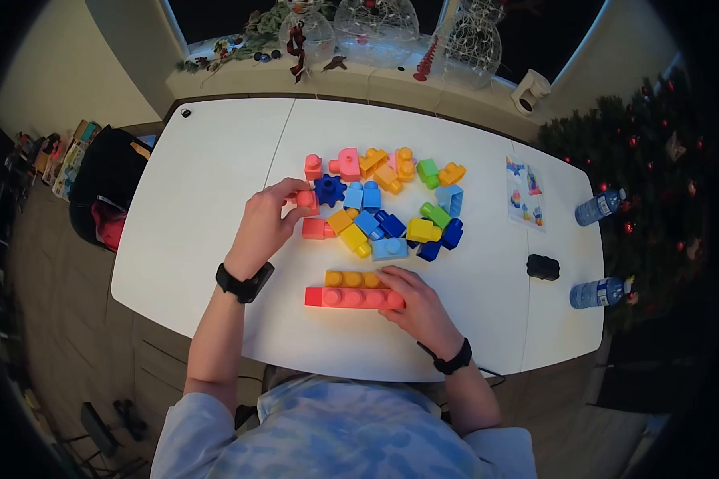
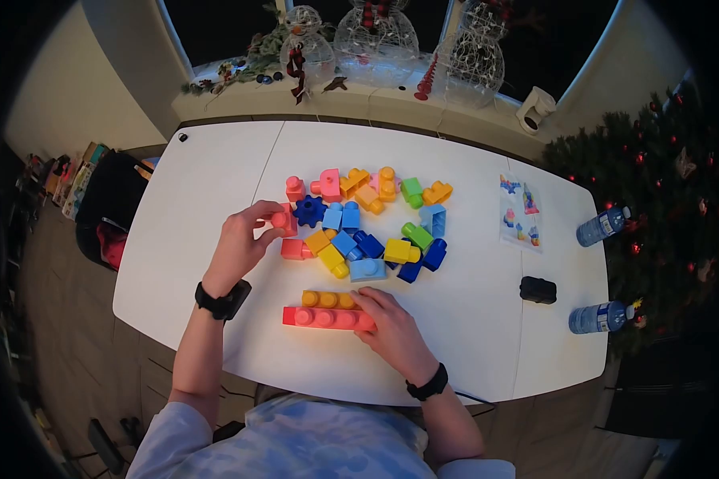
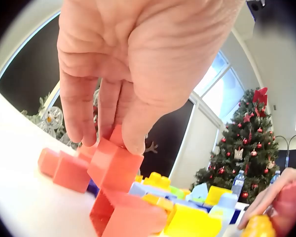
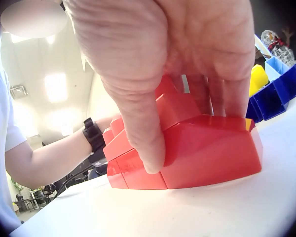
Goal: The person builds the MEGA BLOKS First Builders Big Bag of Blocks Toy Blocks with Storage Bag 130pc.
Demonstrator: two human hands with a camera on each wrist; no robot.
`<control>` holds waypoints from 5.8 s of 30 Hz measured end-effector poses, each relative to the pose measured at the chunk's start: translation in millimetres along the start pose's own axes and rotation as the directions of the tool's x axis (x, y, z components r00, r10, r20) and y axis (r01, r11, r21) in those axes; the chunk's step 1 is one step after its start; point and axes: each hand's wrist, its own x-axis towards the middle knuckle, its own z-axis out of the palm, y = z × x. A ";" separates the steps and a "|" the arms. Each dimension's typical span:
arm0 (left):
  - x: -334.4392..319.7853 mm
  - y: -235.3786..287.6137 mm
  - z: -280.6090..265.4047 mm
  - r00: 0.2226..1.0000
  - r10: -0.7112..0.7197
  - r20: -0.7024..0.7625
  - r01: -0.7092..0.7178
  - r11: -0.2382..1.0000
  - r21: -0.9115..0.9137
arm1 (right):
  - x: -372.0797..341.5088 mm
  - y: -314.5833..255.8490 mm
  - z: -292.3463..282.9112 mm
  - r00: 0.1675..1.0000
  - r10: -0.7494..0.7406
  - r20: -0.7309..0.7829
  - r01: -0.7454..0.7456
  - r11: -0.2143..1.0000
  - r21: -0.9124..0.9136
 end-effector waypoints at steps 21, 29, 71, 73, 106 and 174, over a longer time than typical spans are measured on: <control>-91.5 30.1 19.8 0.944 0.081 0.321 0.011 0.962 -0.273 | 0.4 0.0 2.3 0.999 -0.015 -0.029 0.015 1.000 -0.019; -91.3 35.1 18.5 0.948 0.023 0.316 0.046 0.977 -0.209 | 1.1 -1.5 1.6 0.999 -0.014 -0.040 0.014 1.000 -0.014; -74.7 40.9 33.6 0.922 0.247 0.297 -0.200 0.963 -0.179 | 1.6 3.3 6.1 0.997 -0.041 -0.073 0.039 0.999 -0.033; -75.9 38.3 37.0 0.925 0.219 0.311 -0.169 0.969 -0.180 | 1.9 2.1 6.1 0.997 -0.037 -0.072 0.034 0.999 -0.033; 59.1 -49.5 12.4 0.998 -0.056 -0.001 0.055 0.989 -0.136 | 2.1 2.0 10.1 0.996 -0.038 -0.081 0.035 0.999 -0.036; 15.2 -17.5 17.5 0.999 -0.029 0.015 0.028 0.999 0.021 | -1.6 4.6 20.3 0.995 -0.073 -0.070 0.066 0.993 -0.097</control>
